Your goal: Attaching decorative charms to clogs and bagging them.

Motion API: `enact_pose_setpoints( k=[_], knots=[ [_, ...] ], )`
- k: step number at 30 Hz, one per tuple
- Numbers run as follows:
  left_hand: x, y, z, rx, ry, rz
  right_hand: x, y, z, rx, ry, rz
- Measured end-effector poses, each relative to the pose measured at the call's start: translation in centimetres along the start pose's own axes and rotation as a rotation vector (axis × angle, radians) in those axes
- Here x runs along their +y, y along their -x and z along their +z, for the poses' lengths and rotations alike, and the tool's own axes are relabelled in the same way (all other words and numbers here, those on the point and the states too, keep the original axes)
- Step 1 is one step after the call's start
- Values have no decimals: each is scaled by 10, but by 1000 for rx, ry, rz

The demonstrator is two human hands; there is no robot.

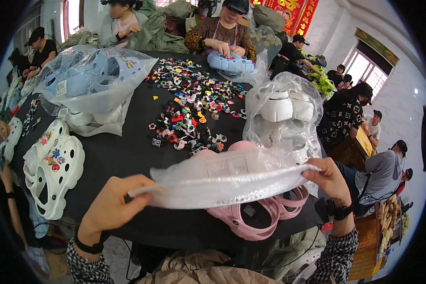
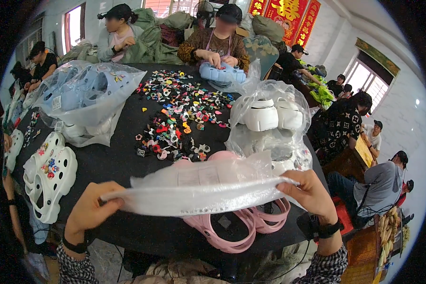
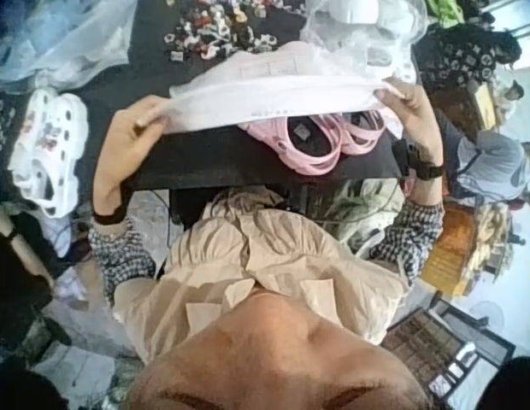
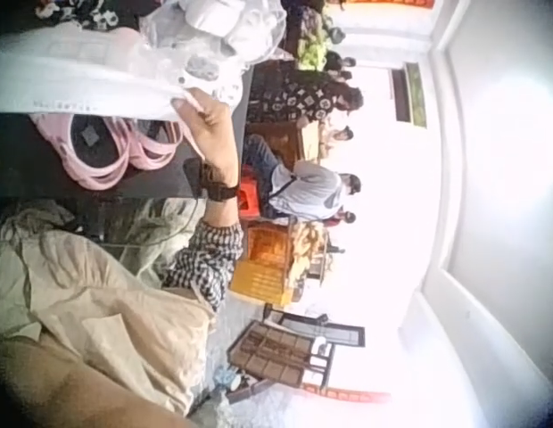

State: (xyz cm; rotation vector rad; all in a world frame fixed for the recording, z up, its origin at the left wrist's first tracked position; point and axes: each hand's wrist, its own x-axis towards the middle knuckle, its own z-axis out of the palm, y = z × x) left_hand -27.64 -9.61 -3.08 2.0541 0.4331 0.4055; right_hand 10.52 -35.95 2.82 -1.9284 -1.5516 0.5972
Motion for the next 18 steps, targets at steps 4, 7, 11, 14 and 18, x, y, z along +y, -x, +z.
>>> enact_pose_setpoints(
  k=[4, 7, 11, 14, 18],
  knots=[
    [-40, -25, 20, 123, 299, -9, -3, -23, 17, 158, -33, 72],
    [-26, -24, 24, -77, -121, -415, -9, -39, 27, 123, 184, 147],
    [-21, -16, 45, 252, -1016, 197, -13, -43, 29, 103, 310, 25],
    [14, -22, 54, 188, -767, 368, -10, -39, 34, 175, 314, -57],
    [31, -36, 95, 92, -576, 490, -30, -42, 45, 230, 587, -117]
  ],
)
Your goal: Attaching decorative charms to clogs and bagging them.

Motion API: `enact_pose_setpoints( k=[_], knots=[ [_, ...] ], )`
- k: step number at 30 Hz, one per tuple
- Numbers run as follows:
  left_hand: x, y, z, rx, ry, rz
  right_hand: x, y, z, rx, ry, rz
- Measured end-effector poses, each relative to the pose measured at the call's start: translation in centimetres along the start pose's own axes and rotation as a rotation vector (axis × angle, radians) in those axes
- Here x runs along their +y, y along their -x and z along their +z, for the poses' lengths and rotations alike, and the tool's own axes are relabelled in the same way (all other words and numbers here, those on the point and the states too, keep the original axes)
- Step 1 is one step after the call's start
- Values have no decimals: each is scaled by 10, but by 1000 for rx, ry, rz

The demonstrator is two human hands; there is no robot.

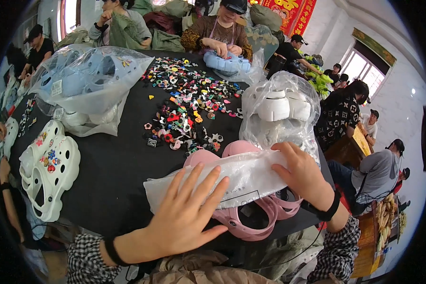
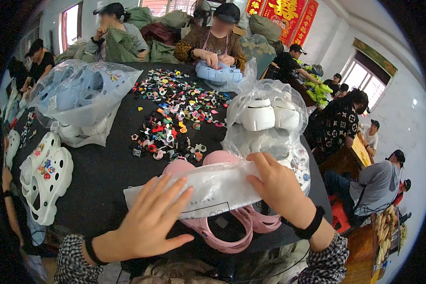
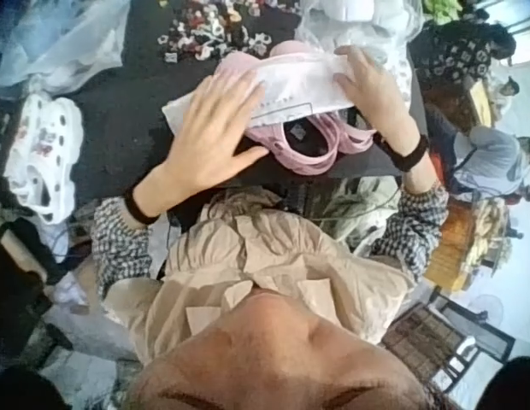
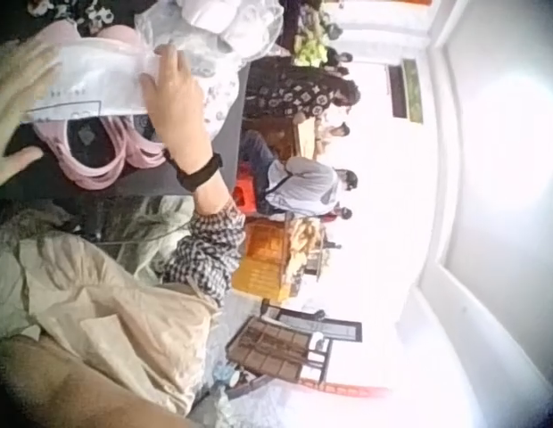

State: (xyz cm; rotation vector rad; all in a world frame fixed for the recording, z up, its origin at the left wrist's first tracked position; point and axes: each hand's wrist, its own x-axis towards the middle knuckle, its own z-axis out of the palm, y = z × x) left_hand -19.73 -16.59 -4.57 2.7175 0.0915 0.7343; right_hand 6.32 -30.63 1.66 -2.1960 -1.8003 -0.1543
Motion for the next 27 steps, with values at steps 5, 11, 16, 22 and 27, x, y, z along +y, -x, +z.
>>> enact_pose_setpoints(
  k=[5, 11, 16, 22, 27],
  knots=[
    [-20, -3, 41, -84, -102, -20, -22, 5, -8, 96, 392, -549],
    [-33, -1, 36, -5, -132, 40, -58, 10, 19, -49, 282, -520],
    [-21, -13, 7, 171, 147, -62, -61, 3, 11, 37, 221, -493],
    [4, -18, -6, 253, 142, -30, -76, -7, -3, 223, 271, -387],
    [21, -20, 14, 354, 272, 105, -80, -15, -14, 176, -681, -177]
  ],
)
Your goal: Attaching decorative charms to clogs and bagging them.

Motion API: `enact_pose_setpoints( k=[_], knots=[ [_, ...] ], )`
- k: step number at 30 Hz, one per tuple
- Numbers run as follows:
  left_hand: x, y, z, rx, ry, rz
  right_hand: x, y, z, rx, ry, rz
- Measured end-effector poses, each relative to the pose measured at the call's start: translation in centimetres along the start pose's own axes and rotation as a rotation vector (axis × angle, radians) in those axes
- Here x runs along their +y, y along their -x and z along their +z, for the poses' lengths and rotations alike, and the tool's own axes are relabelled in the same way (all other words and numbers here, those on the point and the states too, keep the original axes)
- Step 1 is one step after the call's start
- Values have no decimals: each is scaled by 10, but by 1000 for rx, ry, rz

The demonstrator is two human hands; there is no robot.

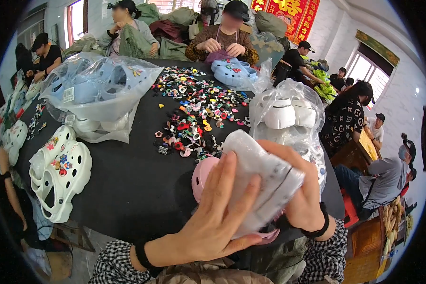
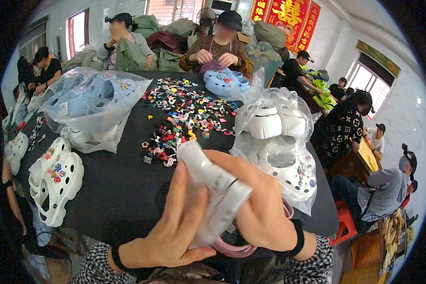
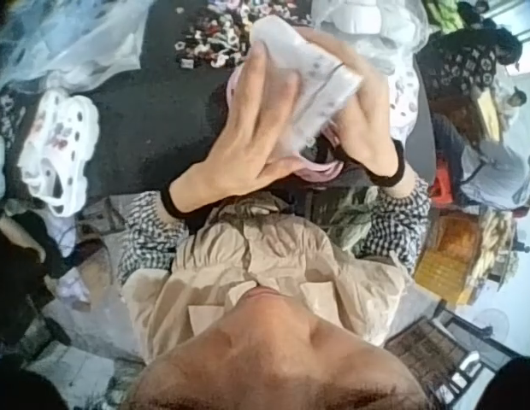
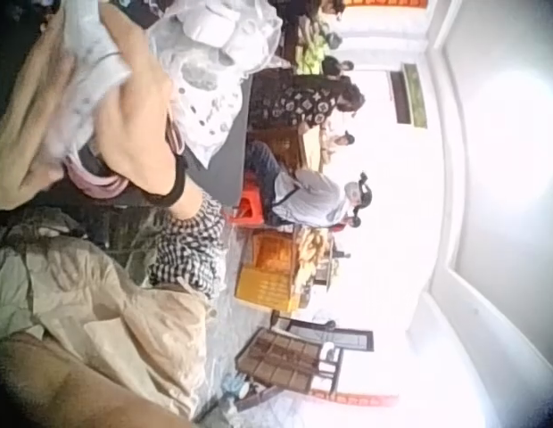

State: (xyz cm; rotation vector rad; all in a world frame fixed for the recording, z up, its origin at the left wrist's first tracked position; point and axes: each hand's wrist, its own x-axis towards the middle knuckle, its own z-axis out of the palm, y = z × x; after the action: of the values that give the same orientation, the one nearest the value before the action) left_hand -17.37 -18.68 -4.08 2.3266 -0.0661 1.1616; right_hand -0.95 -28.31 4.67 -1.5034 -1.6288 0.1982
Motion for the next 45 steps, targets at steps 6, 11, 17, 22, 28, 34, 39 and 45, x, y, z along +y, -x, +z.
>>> enact_pose_setpoints(
  k=[6, 11, 17, 22, 28, 34, 39, 45],
  knots=[
    [-17, 5, -1, 65, -102, 11, 25, 25, 21, 89, -996, 652],
    [-15, -2, 1, 80, -248, -70, 42, 38, 30, -76, -1224, 373],
    [-24, -1, -9, -20, 13, -26, 32, 22, 33, 179, -753, 373],
    [-10, 1, -24, 88, -6, -62, 23, 15, 20, 195, -569, 339],
    [-8, 2, -8, -10, 179, -258, 12, 26, 31, 199, -792, 408],
    [-17, -12, -5, 209, 28, -181, 6, 36, 39, 219, -758, 126],
    [-3, -18, 9, 257, -23, -100, 3, 47, 28, -29, -153, 80],
    [-7, -22, -4, -293, 800, -36, 16, 52, 2, -80, 272, -82]
  ],
)
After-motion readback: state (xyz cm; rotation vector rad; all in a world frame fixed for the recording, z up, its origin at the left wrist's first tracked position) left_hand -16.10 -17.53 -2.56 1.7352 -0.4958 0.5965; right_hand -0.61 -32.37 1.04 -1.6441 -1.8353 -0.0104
